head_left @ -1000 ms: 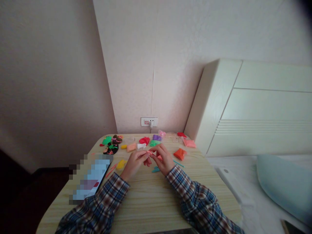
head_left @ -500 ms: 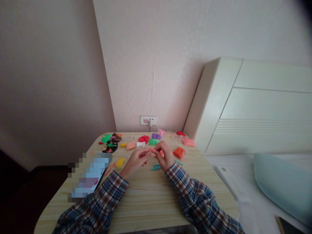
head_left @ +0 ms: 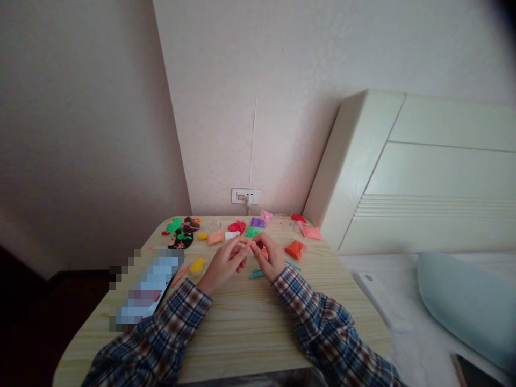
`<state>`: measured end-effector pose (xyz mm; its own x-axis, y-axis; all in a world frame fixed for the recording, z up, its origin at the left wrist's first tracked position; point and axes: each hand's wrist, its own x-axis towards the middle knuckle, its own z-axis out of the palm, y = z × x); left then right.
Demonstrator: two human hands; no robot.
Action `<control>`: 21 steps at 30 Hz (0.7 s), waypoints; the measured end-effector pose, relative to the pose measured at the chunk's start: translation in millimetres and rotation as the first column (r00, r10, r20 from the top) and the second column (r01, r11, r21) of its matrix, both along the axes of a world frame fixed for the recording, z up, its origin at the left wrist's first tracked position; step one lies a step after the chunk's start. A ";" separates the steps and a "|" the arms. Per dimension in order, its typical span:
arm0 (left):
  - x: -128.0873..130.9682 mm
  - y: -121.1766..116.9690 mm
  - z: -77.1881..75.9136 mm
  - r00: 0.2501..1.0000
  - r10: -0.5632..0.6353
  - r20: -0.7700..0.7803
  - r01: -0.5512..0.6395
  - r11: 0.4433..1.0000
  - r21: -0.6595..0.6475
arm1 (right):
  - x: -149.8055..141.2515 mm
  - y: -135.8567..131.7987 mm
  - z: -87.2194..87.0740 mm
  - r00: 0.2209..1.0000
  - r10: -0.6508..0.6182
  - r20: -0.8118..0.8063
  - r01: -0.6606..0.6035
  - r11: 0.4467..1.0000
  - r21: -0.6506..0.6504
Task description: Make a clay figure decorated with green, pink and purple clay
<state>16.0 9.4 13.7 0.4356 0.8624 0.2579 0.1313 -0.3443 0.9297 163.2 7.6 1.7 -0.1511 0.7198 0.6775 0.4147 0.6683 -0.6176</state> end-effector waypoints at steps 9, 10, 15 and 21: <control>2.7 -4.1 2.5 0.999 -0.025 0.048 0.026 0.999 -0.022 | 2.2 0.9 2.6 0.997 0.023 0.072 -0.026 0.999 0.042; 2.8 -4.1 2.9 0.998 -0.030 0.051 0.031 0.999 -0.024 | 2.2 1.1 2.4 0.996 0.020 0.083 -0.023 0.999 0.046; 3.2 -2.3 2.6 0.996 -0.042 0.075 0.045 0.998 -0.046 | 1.7 1.4 0.9 0.993 -0.009 0.121 0.005 1.000 0.030; 1.9 0.8 2.9 0.984 -0.068 0.162 0.080 0.994 -0.069 | -0.2 0.0 -1.1 0.994 0.048 0.103 -0.039 0.995 -0.089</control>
